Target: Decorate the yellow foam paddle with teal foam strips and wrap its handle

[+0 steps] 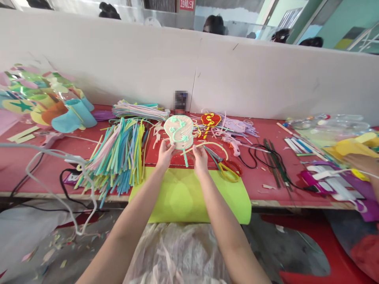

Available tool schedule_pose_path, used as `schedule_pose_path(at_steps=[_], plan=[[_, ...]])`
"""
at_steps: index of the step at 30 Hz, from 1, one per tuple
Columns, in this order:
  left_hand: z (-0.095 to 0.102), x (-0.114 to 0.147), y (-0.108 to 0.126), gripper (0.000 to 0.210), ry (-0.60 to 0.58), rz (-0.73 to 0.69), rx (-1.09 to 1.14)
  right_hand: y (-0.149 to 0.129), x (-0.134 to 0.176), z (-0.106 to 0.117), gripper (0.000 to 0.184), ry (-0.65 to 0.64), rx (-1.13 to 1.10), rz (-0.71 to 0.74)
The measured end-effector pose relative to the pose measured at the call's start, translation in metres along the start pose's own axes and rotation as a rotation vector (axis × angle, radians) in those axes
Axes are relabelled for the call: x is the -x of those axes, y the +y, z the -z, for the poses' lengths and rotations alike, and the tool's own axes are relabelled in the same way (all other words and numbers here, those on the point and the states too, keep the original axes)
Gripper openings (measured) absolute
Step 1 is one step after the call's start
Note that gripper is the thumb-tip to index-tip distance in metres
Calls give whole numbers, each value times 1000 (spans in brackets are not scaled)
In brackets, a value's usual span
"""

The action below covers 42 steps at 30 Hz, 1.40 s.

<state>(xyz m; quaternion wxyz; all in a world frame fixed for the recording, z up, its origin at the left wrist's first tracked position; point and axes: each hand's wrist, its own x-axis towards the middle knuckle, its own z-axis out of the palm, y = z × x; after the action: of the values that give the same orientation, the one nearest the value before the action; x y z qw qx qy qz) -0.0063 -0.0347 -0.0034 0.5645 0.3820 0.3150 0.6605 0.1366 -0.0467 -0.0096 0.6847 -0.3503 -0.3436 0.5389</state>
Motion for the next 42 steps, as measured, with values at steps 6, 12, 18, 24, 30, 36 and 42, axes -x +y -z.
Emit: schedule_pose_path(at_steps=[6,12,18,24,30,36,42], plan=[[-4,2,1,34,-78,19,-14,1,-2,1,28,35,3,-29],[-4,1,-5,44,-90,49,13,1,-5,3,30,92,15,6],[-4,1,-4,43,-112,85,43,-3,-7,4,35,87,-32,-1],[-8,1,-3,35,-76,43,10,-9,-6,3,36,81,36,-51],[-24,10,-5,37,-95,59,-39,-23,-4,-9,33,104,158,87],[-40,19,12,47,-127,-2,-111,-41,-2,-30,30,106,96,156],[-46,32,19,46,-157,-69,-178,-44,13,-38,28,177,41,184]])
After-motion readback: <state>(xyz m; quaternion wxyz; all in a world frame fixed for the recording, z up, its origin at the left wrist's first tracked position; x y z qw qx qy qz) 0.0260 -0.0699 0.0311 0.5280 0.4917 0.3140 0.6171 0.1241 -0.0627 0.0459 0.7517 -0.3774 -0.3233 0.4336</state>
